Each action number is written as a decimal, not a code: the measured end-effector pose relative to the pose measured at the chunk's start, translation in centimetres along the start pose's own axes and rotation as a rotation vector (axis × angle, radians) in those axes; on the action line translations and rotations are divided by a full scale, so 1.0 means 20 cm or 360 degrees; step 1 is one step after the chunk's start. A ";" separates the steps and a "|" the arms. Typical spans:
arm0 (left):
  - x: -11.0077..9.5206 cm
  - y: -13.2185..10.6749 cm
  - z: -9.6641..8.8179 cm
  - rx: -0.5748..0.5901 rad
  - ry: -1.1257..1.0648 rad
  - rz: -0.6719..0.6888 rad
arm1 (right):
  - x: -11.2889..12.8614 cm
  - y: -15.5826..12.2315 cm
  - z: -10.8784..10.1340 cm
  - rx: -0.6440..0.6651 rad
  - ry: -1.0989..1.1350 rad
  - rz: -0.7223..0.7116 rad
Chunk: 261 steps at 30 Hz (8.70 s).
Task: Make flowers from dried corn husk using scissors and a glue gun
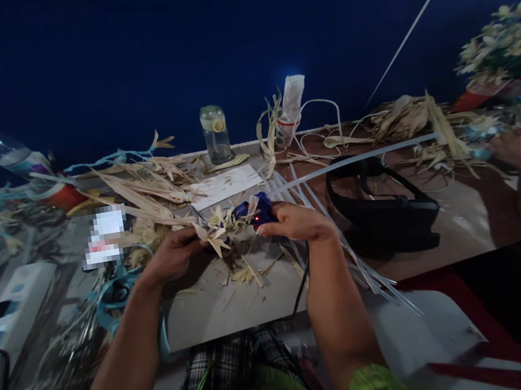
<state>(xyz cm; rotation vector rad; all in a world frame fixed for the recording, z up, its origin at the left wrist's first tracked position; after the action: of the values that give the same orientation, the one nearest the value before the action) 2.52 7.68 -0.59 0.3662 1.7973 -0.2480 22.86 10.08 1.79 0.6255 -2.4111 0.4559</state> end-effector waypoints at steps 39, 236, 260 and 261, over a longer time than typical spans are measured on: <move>-0.01 0.00 -0.05 -0.0169 0.0067 0.0068 | -0.01 -0.01 -0.02 -0.0070 0.0097 0.0073; 0.00 -0.01 -0.13 -0.0684 -0.0375 -0.0007 | 0.09 0.28 0.18 -0.0622 0.2352 0.0076; 0.00 -0.02 -0.15 -0.0968 -0.0459 0.0114 | 0.40 0.23 0.24 -0.1033 0.1273 -0.0142; 0.00 -0.03 -0.16 -0.1006 -0.0415 0.0110 | 0.39 0.22 0.25 -0.1061 0.1231 -0.0103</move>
<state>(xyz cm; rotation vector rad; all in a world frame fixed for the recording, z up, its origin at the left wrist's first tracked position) -0.52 8.33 0.13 -0.0555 1.5073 0.3090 12.59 8.97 2.16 0.1673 -1.6366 -0.1393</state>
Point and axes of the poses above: each hand's wrist, its own y-axis towards the middle knuckle, its own z-axis out of the palm, x = y × z, the point moved 9 cm from there along y, towards the middle knuckle, and after that the axes turned 1 degree about -x, right-handed, at the moved point
